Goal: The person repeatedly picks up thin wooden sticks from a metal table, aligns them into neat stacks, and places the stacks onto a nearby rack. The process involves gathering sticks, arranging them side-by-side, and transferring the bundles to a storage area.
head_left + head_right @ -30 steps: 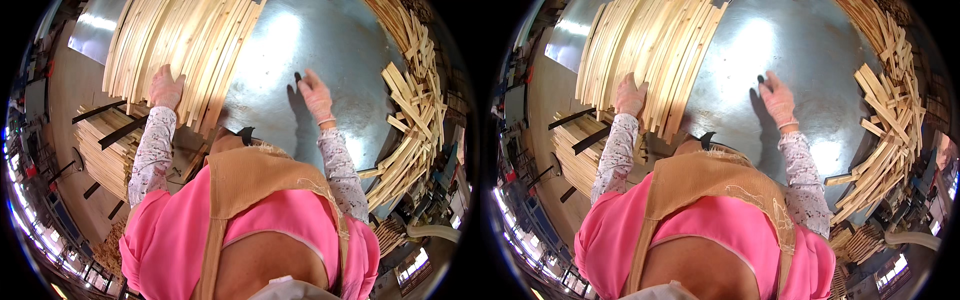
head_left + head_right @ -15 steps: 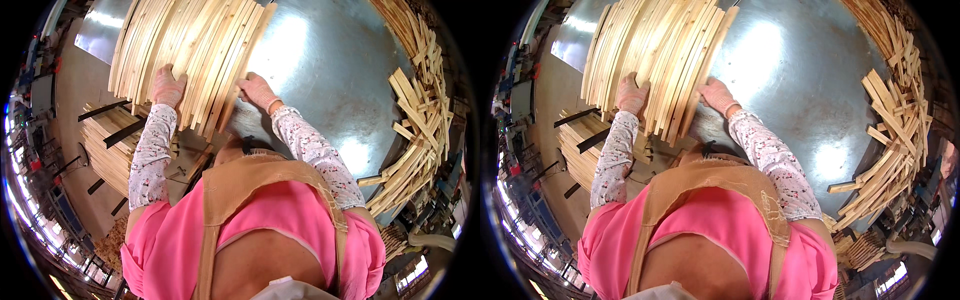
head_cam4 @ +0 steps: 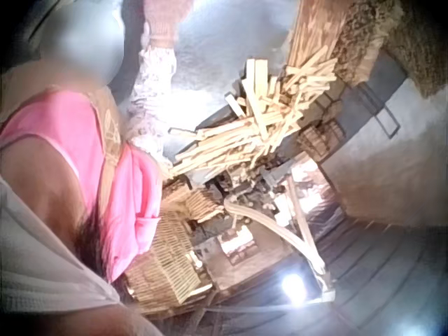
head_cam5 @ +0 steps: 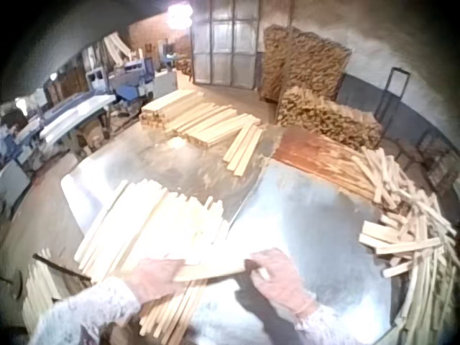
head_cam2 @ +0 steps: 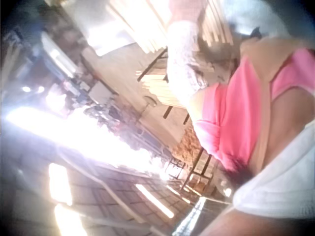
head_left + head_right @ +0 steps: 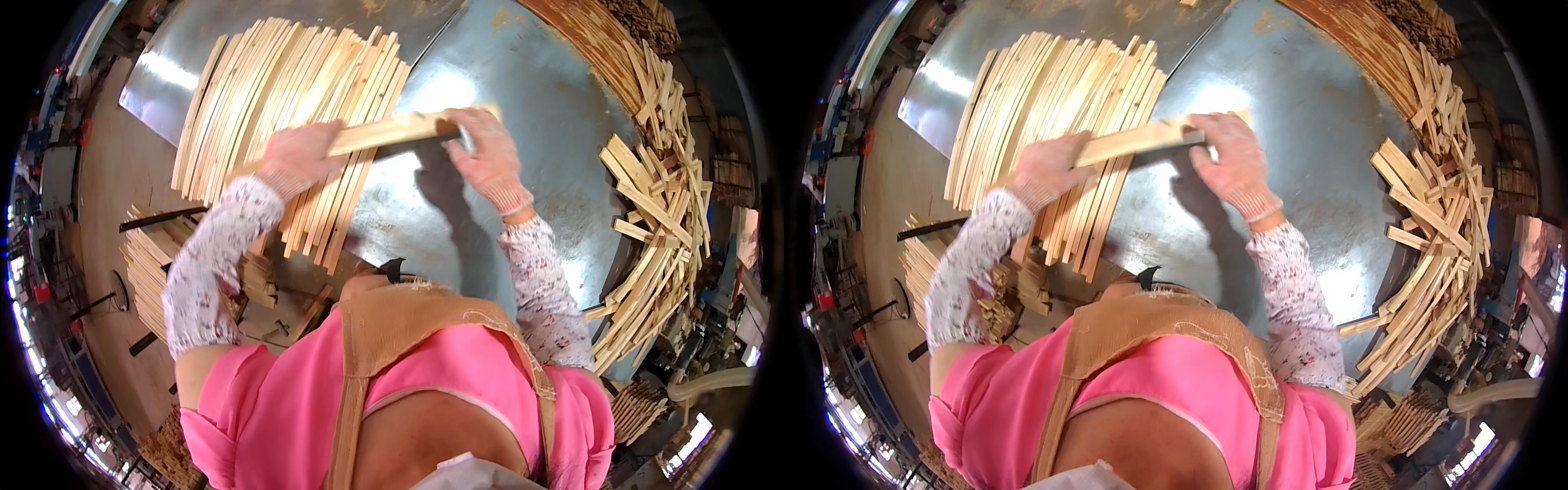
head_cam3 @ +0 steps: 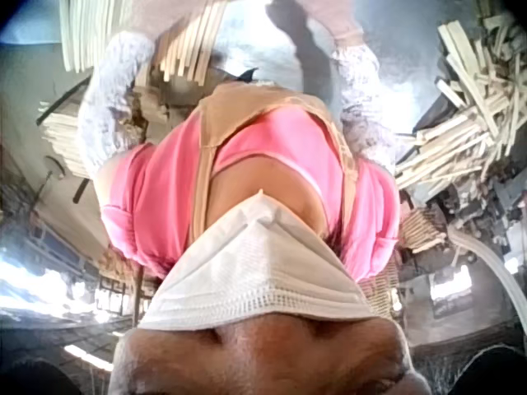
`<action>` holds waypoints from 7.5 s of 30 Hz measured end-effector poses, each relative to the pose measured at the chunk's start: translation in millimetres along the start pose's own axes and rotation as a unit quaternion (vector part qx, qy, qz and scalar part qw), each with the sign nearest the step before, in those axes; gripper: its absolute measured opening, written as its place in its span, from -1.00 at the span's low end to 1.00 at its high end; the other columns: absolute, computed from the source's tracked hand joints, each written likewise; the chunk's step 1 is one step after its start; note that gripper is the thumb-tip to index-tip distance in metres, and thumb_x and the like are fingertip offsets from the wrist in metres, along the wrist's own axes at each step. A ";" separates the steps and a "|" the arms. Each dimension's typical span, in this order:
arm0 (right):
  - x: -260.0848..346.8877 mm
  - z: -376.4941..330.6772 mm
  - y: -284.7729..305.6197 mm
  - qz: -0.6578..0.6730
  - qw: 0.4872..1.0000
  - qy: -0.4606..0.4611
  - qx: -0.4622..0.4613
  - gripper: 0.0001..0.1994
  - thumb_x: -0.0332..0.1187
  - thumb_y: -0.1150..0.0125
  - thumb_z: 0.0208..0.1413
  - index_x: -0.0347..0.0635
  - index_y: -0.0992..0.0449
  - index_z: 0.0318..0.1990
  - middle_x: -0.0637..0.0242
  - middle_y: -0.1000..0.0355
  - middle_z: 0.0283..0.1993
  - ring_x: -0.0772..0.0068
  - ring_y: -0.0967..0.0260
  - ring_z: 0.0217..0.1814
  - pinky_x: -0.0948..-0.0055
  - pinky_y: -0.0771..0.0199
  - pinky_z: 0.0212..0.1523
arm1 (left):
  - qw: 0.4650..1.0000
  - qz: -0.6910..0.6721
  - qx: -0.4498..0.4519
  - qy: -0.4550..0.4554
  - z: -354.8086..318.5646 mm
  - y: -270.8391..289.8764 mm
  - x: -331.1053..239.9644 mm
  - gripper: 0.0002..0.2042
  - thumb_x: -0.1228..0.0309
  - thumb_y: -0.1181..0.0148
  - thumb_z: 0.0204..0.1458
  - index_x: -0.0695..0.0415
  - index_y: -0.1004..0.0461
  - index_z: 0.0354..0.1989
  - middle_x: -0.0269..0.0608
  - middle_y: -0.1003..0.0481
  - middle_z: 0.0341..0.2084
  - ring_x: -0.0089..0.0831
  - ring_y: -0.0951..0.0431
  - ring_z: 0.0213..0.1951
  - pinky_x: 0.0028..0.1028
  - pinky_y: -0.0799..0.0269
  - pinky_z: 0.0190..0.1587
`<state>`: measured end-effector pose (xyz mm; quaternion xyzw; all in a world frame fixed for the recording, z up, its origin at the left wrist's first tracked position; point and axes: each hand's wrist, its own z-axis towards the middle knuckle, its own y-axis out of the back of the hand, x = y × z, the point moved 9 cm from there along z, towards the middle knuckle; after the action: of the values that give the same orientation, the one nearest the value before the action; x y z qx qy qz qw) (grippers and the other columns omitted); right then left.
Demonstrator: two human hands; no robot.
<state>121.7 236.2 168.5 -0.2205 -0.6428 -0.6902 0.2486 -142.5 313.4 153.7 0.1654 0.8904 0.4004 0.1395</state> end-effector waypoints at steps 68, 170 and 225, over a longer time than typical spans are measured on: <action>-311.4 -184.4 93.9 -0.252 0.920 -0.293 -0.058 -0.24 -0.12 -0.42 0.12 -0.04 -0.32 0.49 -0.09 -0.63 0.02 -0.19 -0.59 0.08 -0.07 -0.59 0.12 | 0.953 -0.254 -0.122 0.112 -91.8 -136.8 -63.4 -0.52 0.05 -0.23 0.27 0.15 -0.58 0.19 0.12 -0.66 0.00 0.01 -0.64 0.16 -0.10 -0.50 0.27; -106.3 -168.5 -85.2 0.116 0.937 -0.301 0.136 -0.46 -0.23 -0.09 0.32 -0.29 -0.40 0.40 -0.16 -0.61 0.10 -0.25 -0.57 0.17 -0.04 -0.54 0.21 | 0.943 -0.080 -0.261 0.191 -51.4 -134.5 47.0 -0.25 0.10 -0.46 0.01 0.25 -0.48 0.37 0.21 -0.08 0.60 0.13 -0.06 0.60 -0.21 -0.01 0.62; -25.7 -150.4 -243.8 0.439 0.826 -0.246 0.256 -0.25 0.24 0.03 0.46 -0.41 -0.48 0.29 -0.09 -0.58 0.21 -0.02 -0.57 0.20 0.04 -0.50 0.24 | 0.742 -0.631 -0.212 -0.074 -105.3 -233.0 -82.4 -0.62 0.25 -0.26 0.36 0.30 -0.54 0.17 -0.23 -0.63 -0.14 -0.48 -0.58 -0.17 -0.41 -0.55 -0.11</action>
<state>-8.7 100.0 -48.6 -0.5699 -0.6719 -0.2418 0.4065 -150.5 64.1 53.8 -0.4391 0.6702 0.3856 0.4575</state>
